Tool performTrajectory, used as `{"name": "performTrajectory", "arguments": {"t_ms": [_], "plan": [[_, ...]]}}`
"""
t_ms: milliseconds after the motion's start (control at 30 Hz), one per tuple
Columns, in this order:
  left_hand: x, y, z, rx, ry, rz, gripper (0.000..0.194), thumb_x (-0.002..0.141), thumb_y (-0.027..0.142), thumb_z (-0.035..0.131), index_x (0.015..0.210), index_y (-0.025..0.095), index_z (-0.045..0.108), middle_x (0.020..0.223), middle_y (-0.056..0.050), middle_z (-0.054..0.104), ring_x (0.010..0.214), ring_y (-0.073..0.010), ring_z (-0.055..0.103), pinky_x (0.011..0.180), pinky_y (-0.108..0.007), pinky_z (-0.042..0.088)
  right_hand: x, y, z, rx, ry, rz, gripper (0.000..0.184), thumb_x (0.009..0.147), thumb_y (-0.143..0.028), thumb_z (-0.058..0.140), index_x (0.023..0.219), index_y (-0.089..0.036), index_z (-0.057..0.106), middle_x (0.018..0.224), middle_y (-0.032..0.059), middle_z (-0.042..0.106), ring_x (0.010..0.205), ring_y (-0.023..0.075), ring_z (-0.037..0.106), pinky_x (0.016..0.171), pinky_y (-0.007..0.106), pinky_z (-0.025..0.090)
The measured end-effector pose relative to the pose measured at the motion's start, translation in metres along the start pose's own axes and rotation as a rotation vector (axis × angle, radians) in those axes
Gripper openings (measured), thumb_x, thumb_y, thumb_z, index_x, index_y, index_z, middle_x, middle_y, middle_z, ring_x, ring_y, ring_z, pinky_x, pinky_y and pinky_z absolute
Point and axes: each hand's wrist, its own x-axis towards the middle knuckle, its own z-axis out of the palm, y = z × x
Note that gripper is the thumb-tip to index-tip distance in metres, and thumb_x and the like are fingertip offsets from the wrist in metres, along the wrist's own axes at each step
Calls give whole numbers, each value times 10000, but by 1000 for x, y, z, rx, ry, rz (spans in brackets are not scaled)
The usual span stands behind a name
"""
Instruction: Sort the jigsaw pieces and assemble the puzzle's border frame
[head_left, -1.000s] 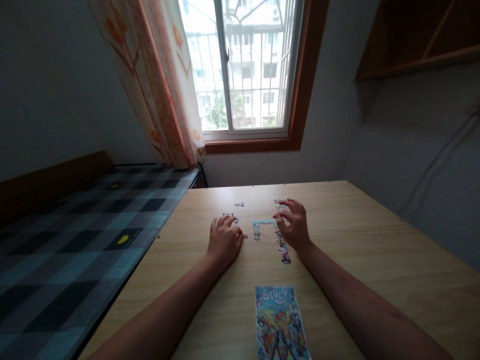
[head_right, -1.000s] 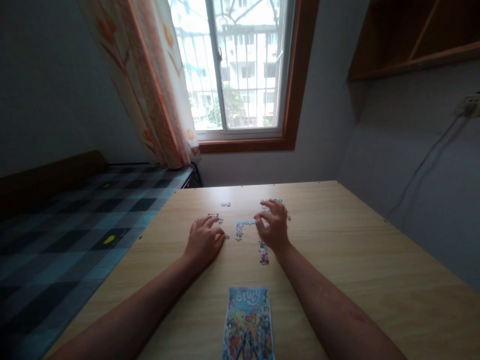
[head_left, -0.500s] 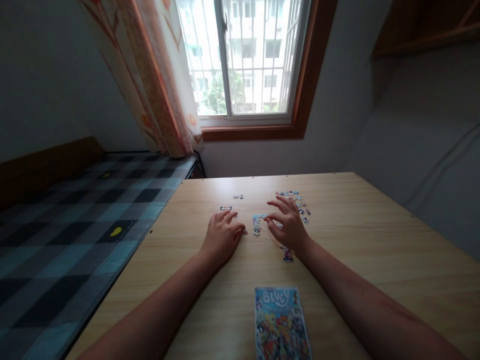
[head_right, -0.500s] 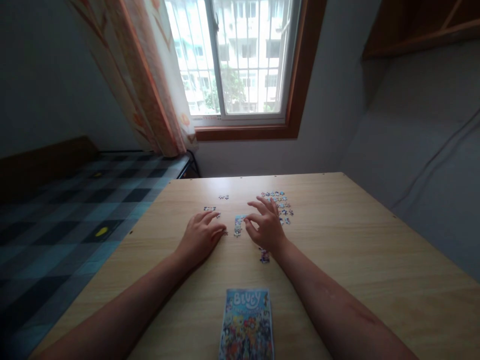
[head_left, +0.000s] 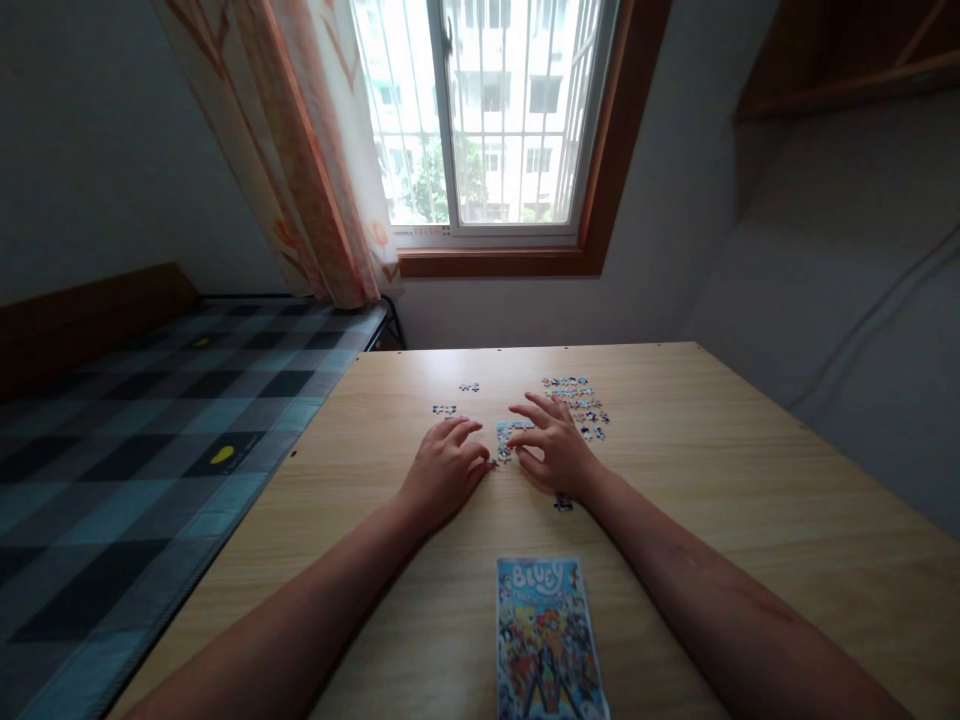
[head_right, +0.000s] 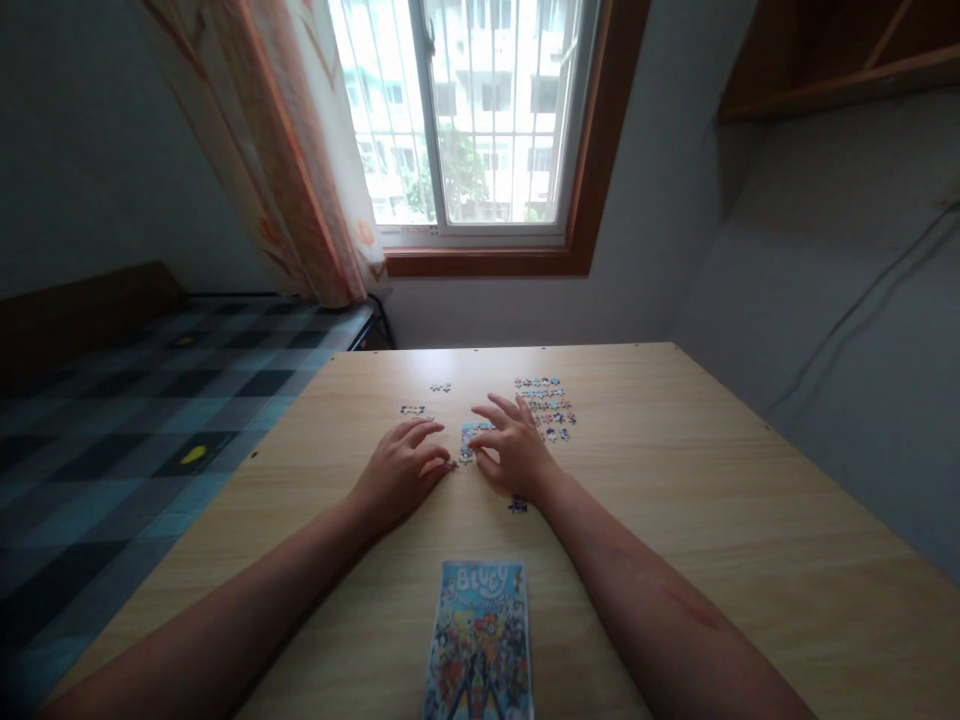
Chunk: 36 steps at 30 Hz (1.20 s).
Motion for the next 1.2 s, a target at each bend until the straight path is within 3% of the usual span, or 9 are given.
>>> {"name": "performTrajectory", "arguments": {"t_ms": [233,633,1200], "plan": [[2,11,3,51,49,87,109,897,304,680,873,256,775,1261,-79,689,1235,-295,565,1056,-513,470,3,0,0,28,-32,6,169,834,-208,665,887,-294,800,1380,53,635,1423,324,420,1180,636,208],[7,17,5,115,105,126,128,894,315,691,841,248,786,1207,-84,714,1158,-299,605,972,-502,528,4,1,4,62,-77,-13,148,816,-213,675,814,-294,799,1407,39,620,1425,335,421,1175,650,238],[3,23,1,117,17,134,155,900,300,656,949,252,795,1195,-82,729,1142,-303,619,976,-528,521,3,3,4,53,-41,-41,119,808,-200,681,820,-267,779,1382,65,632,1406,336,445,1156,633,285]]}}
